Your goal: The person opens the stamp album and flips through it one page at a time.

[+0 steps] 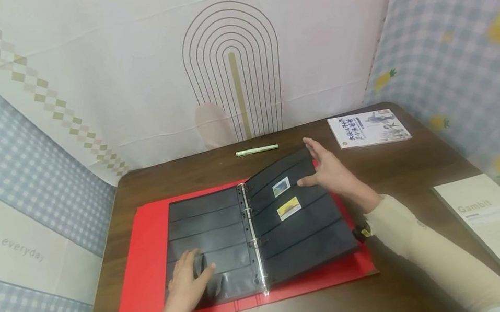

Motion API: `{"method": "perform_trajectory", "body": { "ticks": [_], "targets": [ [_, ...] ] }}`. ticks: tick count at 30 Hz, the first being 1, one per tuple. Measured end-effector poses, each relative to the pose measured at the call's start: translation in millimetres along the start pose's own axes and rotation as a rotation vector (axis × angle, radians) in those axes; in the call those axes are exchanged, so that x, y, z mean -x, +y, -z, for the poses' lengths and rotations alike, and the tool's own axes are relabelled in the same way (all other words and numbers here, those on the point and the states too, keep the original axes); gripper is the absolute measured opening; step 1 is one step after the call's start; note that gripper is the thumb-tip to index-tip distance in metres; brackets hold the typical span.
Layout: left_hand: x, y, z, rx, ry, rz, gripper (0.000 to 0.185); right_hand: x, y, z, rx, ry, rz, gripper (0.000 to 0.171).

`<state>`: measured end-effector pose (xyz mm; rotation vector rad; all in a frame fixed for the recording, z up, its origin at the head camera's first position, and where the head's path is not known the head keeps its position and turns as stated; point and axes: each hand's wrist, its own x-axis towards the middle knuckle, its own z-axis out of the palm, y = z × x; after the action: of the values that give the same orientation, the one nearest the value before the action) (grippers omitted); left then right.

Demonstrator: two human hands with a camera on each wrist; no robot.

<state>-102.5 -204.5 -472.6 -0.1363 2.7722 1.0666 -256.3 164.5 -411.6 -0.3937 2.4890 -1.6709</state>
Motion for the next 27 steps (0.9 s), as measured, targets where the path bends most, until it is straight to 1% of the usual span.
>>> {"method": "perform_trajectory", "body": {
  "ticks": [3, 5, 8, 15, 17, 21, 24, 27],
  "targets": [
    [1.1, 5.7, 2.8, -0.003, 0.006, -0.005, 0.064, 1, 0, -1, -0.03, -0.009, 0.028, 0.115],
    [2.0, 10.7, 4.8, -0.005, 0.011, -0.014, 0.065, 2, -1, -2, -0.026, -0.009, 0.044, 0.115],
    [1.6, 19.9, 7.1, -0.004, 0.031, -0.045, 0.067, 4, -2, -3, -0.044, -0.006, 0.065, 0.11],
    [-5.0, 42.4, 9.3, 0.032, 0.063, -0.165, 0.07, 11, -10, -10, -0.107, 0.002, 0.155, 0.078],
    [-7.5, 48.6, 9.6, 0.036, 0.069, -0.191, 0.069, 13, -12, -14, -0.151, -0.014, 0.18, 0.07],
    [-11.5, 60.3, 11.3, 0.056, 0.08, -0.219, 0.07, 17, -17, -20, -0.217, -0.056, 0.194, 0.058],
    [-13.8, 68.8, 13.3, 0.116, 0.103, -0.238, 0.07, 19, -23, -25, -0.241, -0.096, 0.224, 0.052],
    [-16.5, 77.9, 14.3, 0.217, 0.137, -0.26, 0.069, 22, -28, -31, -0.255, -0.136, 0.268, 0.05]
  ]
}}
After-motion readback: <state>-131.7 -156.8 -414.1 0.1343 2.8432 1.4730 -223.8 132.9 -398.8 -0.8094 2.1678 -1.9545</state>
